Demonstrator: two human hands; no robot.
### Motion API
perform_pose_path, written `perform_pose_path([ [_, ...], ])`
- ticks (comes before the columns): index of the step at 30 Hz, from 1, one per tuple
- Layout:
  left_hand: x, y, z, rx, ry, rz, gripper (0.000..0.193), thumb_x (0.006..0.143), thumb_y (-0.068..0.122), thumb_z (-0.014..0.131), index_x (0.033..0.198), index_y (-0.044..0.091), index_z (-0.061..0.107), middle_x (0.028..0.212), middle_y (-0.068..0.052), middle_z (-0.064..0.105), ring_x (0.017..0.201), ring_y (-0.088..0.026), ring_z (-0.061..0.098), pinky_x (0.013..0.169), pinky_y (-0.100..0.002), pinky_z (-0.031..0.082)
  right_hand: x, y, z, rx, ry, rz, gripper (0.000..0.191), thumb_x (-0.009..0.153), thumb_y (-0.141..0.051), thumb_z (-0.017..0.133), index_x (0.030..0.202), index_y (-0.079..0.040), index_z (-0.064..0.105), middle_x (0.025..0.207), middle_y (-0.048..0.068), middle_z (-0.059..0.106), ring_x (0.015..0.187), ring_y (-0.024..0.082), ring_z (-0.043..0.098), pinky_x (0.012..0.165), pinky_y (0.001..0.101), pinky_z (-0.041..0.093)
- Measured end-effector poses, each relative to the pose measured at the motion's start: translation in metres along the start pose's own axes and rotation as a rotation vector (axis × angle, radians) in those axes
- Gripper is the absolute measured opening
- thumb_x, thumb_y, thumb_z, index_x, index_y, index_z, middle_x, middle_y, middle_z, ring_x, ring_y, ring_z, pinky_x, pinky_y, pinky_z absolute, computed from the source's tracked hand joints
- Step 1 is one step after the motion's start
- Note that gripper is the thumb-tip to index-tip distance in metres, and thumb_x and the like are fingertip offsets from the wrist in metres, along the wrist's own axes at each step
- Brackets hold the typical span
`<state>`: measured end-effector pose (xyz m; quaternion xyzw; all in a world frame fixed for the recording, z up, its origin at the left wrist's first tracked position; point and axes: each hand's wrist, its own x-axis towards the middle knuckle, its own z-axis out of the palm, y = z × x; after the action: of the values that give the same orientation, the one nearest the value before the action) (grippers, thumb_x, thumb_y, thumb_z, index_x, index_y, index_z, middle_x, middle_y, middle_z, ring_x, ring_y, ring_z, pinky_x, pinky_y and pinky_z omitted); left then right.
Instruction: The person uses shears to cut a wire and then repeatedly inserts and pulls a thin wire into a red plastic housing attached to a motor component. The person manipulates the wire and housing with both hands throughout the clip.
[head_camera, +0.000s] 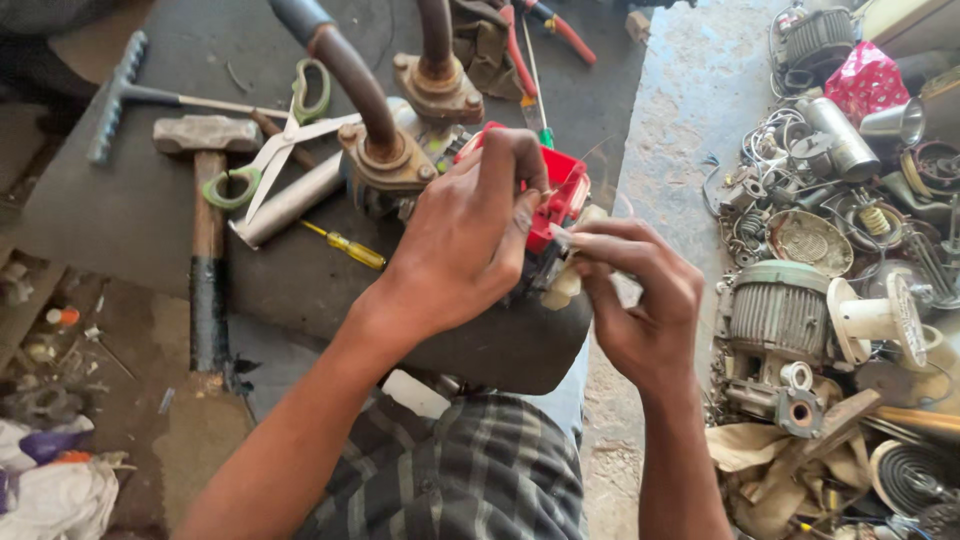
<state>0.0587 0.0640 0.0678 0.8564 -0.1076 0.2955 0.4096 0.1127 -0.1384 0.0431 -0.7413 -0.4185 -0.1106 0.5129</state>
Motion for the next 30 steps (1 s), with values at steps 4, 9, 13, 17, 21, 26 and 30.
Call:
perform_pose_path([
  [4, 0.001, 0.001, -0.002, -0.055, -0.023, -0.059, 0.03, 0.098, -0.005, 0.061, 0.117, 0.003, 0.038, 0.099, -0.013, 0.064, 0.096, -0.036, 0.067, 0.082, -0.046, 0.05, 0.017, -0.006, -0.002, 0.019, -0.055, -0.02, 0.025, 0.087, -0.001, 0.084, 0.11, -0.006, 0.076, 0.121, 0.013, 0.068, 0.097, 0.016, 0.068, 0.087, 0.0291, 0.059],
  [9, -0.001, -0.001, -0.001, -0.106, -0.038, -0.098, 0.035, 0.096, -0.008, 0.058, 0.119, 0.003, 0.035, 0.101, -0.014, 0.066, 0.096, -0.033, 0.074, 0.083, -0.043, 0.054, 0.029, -0.002, 0.001, 0.143, -0.059, 0.003, 0.028, 0.082, -0.003, 0.087, 0.108, -0.007, 0.078, 0.129, 0.014, 0.068, 0.094, 0.015, 0.069, 0.084, 0.0293, 0.059],
  [13, -0.002, -0.003, 0.0, -0.125, -0.047, -0.095, 0.038, 0.094, -0.009, 0.055, 0.121, 0.003, 0.032, 0.102, -0.014, 0.068, 0.098, -0.033, 0.074, 0.085, -0.042, 0.056, 0.032, -0.002, 0.007, 0.176, -0.049, -0.019, 0.027, 0.086, 0.0, 0.084, 0.112, -0.007, 0.078, 0.121, 0.011, 0.073, 0.105, 0.017, 0.073, 0.092, 0.0301, 0.06],
  [17, -0.003, -0.003, 0.001, -0.045, -0.038, -0.063, 0.04, 0.094, -0.008, 0.059, 0.121, 0.003, 0.032, 0.102, -0.014, 0.069, 0.1, -0.036, 0.072, 0.084, -0.046, 0.053, 0.033, -0.009, 0.01, 0.129, 0.002, 0.012, 0.026, 0.087, 0.005, 0.081, 0.112, -0.005, 0.079, 0.114, 0.01, 0.075, 0.105, 0.017, 0.074, 0.092, 0.0301, 0.06],
  [21, -0.003, -0.002, 0.005, 0.065, 0.025, 0.044, 0.043, 0.091, -0.004, 0.067, 0.119, 0.003, 0.035, 0.102, -0.015, 0.067, 0.1, -0.04, 0.067, 0.087, -0.052, 0.048, 0.027, -0.012, 0.004, 0.04, 0.093, -0.012, 0.028, 0.086, 0.008, 0.083, 0.111, -0.004, 0.078, 0.113, 0.011, 0.074, 0.103, 0.018, 0.074, 0.09, 0.0298, 0.063],
  [26, -0.005, -0.003, 0.008, 0.038, 0.009, -0.001, 0.04, 0.092, 0.002, 0.071, 0.115, 0.005, 0.038, 0.098, -0.011, 0.069, 0.094, -0.036, 0.068, 0.085, -0.049, 0.048, 0.015, -0.003, -0.021, 0.099, 0.264, 0.062, 0.024, 0.093, 0.013, 0.079, 0.112, -0.003, 0.076, 0.117, 0.011, 0.072, 0.108, 0.018, 0.074, 0.088, 0.0288, 0.065],
  [30, -0.005, -0.005, 0.008, 0.019, 0.022, 0.027, 0.038, 0.092, 0.002, 0.069, 0.116, 0.004, 0.04, 0.098, -0.013, 0.067, 0.095, -0.038, 0.067, 0.082, -0.049, 0.049, 0.01, 0.007, -0.064, 0.136, 0.512, -0.032, 0.014, 0.104, 0.006, 0.079, 0.114, -0.001, 0.073, 0.109, 0.012, 0.071, 0.095, 0.014, 0.065, 0.079, 0.0235, 0.053],
])
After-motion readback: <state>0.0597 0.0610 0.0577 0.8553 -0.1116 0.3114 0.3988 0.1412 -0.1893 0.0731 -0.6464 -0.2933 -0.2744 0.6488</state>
